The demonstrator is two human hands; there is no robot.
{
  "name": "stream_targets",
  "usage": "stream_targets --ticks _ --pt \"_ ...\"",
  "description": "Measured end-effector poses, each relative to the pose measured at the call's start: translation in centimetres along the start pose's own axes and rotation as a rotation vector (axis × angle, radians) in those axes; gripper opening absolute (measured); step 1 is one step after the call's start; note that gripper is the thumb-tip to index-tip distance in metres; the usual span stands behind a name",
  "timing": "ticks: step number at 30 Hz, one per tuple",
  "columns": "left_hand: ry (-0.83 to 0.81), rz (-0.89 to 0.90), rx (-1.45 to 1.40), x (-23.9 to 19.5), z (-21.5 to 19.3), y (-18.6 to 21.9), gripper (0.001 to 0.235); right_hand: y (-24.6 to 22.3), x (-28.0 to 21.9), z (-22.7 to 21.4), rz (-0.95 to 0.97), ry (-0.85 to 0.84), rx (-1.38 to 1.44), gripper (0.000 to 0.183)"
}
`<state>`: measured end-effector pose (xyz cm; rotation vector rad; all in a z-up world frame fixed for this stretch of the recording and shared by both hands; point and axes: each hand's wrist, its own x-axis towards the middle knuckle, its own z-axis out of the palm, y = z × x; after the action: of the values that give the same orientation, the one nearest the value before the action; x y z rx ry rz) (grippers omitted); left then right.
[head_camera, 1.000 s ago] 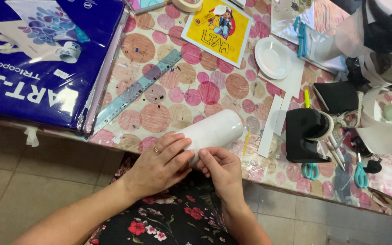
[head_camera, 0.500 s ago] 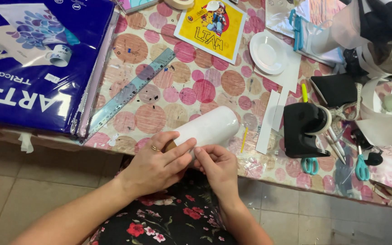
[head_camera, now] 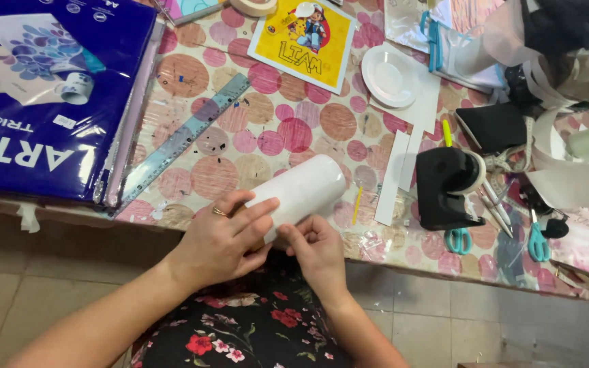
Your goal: The person wraps a white mug with a roll of white paper, securing it with tape. They then move to a heat press machine, remove a mug with a printed design, and peel off the transfer paper to reveal the image.
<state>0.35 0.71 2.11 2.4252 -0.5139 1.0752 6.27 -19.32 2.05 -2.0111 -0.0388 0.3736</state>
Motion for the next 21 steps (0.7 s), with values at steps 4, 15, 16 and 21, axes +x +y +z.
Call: stream_targets --ticks 4,15,16,21 --pt "-0.021 -0.008 -0.084 0.2 -0.4 -1.5 0.048 2.3 -0.2 -0.8 -0.017 0.034 -0.103 0.031" --pt "-0.325 -0.186 -0.206 2.4 -2.5 -5.0 0.085 3.2 -0.9 -15.2 -0.256 0.284 0.145 0.012" --pt "-0.328 -0.178 -0.214 2.6 -2.3 -6.5 0.085 3.3 -0.7 -16.7 -0.252 0.295 0.144 0.012" --pt "-0.672 -0.118 -0.017 2.6 -1.5 -10.5 0.106 3.3 0.0 -23.6 -0.286 0.572 0.012 0.012"
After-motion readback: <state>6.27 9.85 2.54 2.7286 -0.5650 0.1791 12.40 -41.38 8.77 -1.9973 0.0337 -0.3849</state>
